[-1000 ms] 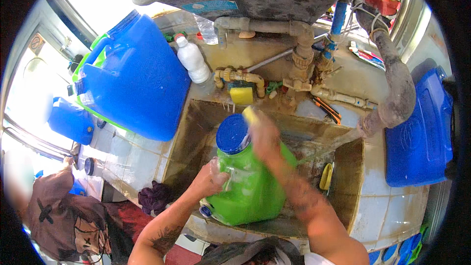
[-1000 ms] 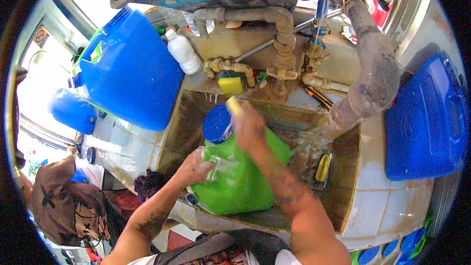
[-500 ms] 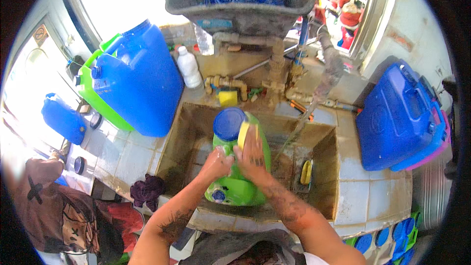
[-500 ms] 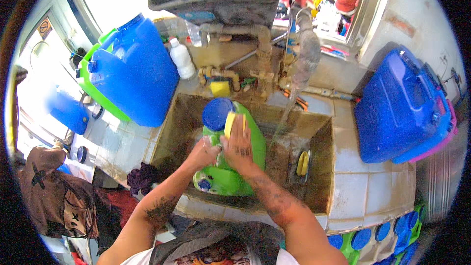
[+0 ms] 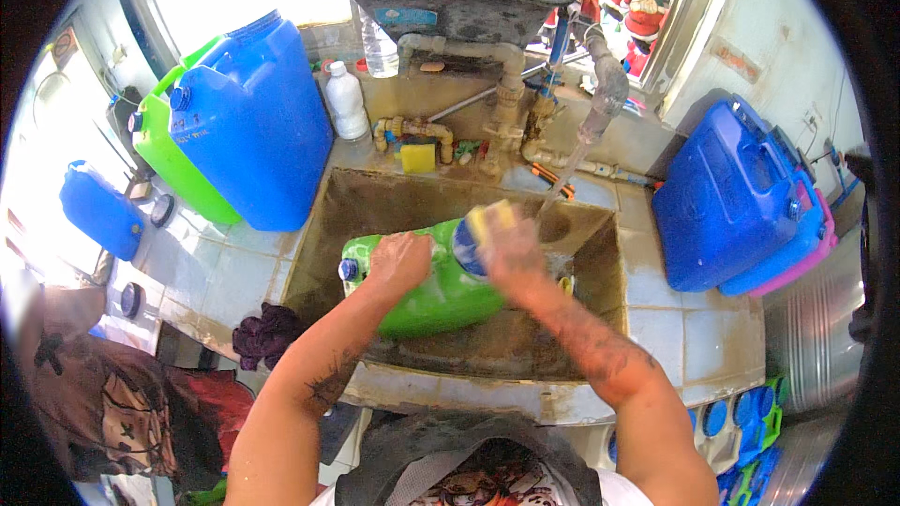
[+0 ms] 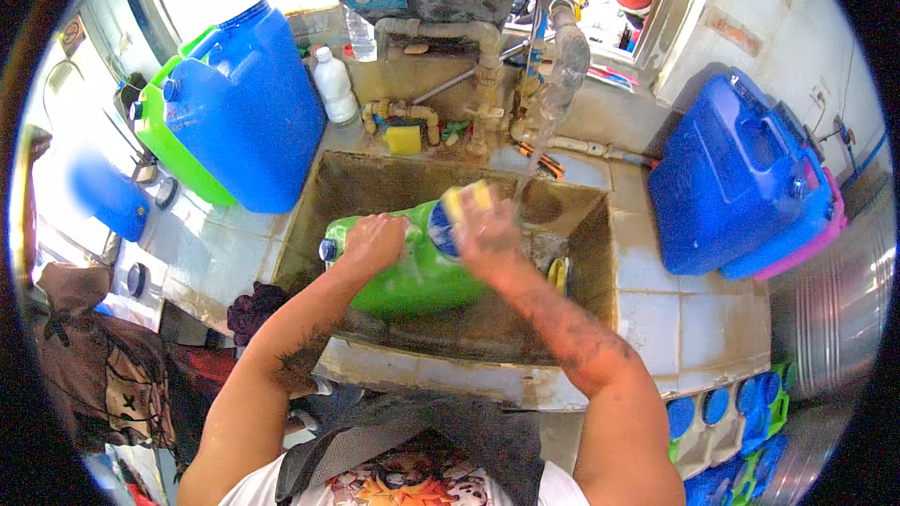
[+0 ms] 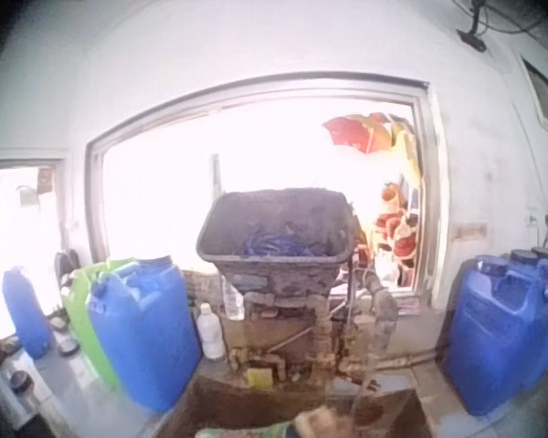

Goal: The person washes large plastic jerrycans at a sink. They scrub the exterior with a sponge and liquid soap, rinse under running water, and place the cleaned containers aside. The process is repeated for multiple blue and green jerrycans.

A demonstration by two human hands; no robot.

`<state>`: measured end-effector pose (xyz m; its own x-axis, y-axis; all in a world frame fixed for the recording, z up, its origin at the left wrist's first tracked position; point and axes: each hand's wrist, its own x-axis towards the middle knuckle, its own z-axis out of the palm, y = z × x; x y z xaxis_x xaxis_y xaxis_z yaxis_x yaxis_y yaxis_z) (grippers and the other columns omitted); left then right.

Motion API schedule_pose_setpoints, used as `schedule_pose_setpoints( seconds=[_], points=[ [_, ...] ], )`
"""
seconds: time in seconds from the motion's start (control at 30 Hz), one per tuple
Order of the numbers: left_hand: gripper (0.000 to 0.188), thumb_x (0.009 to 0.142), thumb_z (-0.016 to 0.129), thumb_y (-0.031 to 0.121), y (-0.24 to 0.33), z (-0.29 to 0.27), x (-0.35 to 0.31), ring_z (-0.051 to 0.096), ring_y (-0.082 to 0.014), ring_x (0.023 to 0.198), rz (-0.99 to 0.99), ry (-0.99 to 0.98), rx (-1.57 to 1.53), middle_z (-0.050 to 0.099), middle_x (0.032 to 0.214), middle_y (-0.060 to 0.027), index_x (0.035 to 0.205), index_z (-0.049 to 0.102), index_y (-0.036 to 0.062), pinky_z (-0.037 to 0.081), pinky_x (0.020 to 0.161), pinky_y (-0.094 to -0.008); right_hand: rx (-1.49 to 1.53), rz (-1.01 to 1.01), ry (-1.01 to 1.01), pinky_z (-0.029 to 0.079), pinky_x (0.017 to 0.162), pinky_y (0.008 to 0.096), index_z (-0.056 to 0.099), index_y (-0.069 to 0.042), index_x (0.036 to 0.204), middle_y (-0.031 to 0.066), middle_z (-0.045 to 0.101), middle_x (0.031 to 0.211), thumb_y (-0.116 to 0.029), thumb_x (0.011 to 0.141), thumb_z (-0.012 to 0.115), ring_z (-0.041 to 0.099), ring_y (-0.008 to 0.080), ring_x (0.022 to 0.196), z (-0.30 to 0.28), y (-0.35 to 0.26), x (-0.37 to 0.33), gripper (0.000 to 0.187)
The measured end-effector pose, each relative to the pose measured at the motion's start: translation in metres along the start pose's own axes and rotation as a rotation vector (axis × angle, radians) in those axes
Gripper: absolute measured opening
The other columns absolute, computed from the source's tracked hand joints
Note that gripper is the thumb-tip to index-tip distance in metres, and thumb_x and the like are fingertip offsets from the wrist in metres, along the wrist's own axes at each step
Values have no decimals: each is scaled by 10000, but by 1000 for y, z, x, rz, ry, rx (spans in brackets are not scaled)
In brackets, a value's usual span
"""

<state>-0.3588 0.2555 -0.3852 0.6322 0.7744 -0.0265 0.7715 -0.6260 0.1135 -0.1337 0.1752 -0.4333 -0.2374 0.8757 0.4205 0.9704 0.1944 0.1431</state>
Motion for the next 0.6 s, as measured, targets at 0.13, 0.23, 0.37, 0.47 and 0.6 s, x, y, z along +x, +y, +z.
schedule_pose_setpoints(
  seconds=[0.13, 0.23, 0.37, 0.47, 0.6],
  points=[
    [189, 832, 608, 126, -11, 1, -15, 720, -390, 867, 0, -15, 29, 727, 909, -205, 975, 730, 103, 578, 751, -501, 307, 17, -69, 359, 1089, 630, 493, -10, 1431, 224, 416, 1524, -319, 971, 564, 413, 435, 1384, -34, -39, 20, 559],
    [309, 815, 628, 144, 8, 3, -33, 723, -376, 887, 63, -12, -40, 730, 943, -210, 1107, 725, 115, 581, 787, -492, 261, 344, -461, 289, 1177, 533, 434, -26, 1478, 226, 376, 1562, -328, 1001, 500, 402, 417, 1414, -12, 17, 27, 569],
    [477, 772, 671, 160, -25, 6, -78, 710, -389, 946, -134, 17, -235, 720, 1016, -240, 1249, 696, 138, 573, 838, -470, 946, 339, -287, 373, 1135, 471, 449, 25, 1453, 253, 524, 1437, -315, 1016, 482, 492, 414, 1335, -25, 44, -9, 554],
    [491, 754, 681, 155, -95, 100, -82, 691, -400, 986, -225, 247, -450, 709, 1043, -257, 1242, 690, 101, 560, 858, -449, 781, 472, 13, 326, 1175, 429, 432, 48, 1459, 266, 523, 1432, -300, 1021, 480, 465, 401, 1368, 42, 16, -75, 561],
    [488, 738, 690, 138, -79, 114, -62, 677, -427, 934, -329, 291, -565, 711, 1017, -262, 1211, 678, 20, 548, 855, -446, 694, 427, 22, 250, 1215, 450, 377, 41, 1498, 283, 433, 1507, -243, 999, 518, 381, 390, 1439, -9, -38, -58, 591]
  ],
)
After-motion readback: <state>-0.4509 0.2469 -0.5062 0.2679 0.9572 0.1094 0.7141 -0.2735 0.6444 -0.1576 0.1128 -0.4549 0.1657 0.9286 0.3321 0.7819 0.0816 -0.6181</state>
